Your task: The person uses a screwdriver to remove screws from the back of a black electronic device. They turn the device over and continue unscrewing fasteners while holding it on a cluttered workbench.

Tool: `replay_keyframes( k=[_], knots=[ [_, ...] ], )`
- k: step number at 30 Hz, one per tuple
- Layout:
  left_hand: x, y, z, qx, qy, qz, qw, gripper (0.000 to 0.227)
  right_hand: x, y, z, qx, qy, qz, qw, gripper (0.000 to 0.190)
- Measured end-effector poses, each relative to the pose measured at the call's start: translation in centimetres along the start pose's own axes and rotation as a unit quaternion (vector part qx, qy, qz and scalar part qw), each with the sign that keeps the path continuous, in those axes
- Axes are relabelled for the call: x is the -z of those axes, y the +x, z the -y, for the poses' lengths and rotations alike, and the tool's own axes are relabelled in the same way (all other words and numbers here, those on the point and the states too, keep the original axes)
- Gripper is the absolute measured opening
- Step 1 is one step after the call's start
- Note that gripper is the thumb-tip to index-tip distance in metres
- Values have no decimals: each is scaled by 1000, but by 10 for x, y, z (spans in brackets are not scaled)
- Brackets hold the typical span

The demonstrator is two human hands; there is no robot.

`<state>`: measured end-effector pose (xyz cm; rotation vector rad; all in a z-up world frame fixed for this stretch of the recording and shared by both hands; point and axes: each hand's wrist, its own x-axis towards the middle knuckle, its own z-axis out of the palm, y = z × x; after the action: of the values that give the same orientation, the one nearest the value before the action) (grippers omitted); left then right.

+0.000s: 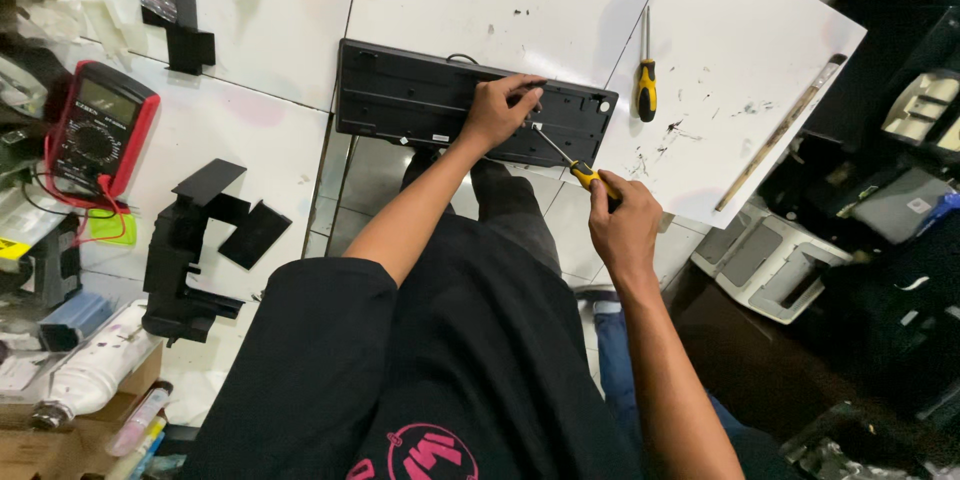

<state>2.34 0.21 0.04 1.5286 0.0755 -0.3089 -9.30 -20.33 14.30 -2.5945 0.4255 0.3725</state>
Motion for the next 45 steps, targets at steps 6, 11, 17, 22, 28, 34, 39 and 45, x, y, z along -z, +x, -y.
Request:
replay_keyframes(
  k=[6, 11, 17, 22, 28, 34, 39, 45],
  knots=[
    [0, 0, 1, -5, 1, -2, 1000, 20, 2, 2, -1, -40, 7, 11, 999, 21],
    [1, 1, 0, -8, 14, 0, 1000, 20, 1, 6, -8, -56, -2, 16, 998, 21],
    [5, -9, -1, -129, 103, 80, 983, 30, -11, 18, 24, 15, -142, 23, 990, 27],
    [8, -23, -1, -191, 99, 204, 955, 43, -49, 23, 73, 91, -290, 15, 953, 28],
    [9, -18, 3, -182, 138, 169, 959, 26, -12, 30, 117, 222, -136, 73, 963, 15],
    [10, -11, -1, -86, 126, 182, 971, 58, 5, 57, 36, -86, -198, 161, 963, 63],
    [33, 0, -9, 99, 59, 93, 989, 52, 12, 45, 46, 141, -163, 27, 976, 23],
    [29, -23, 0, -124, 297, 109, 941, 27, 22, 54, 60, -82, -164, 179, 967, 44]
  ],
)
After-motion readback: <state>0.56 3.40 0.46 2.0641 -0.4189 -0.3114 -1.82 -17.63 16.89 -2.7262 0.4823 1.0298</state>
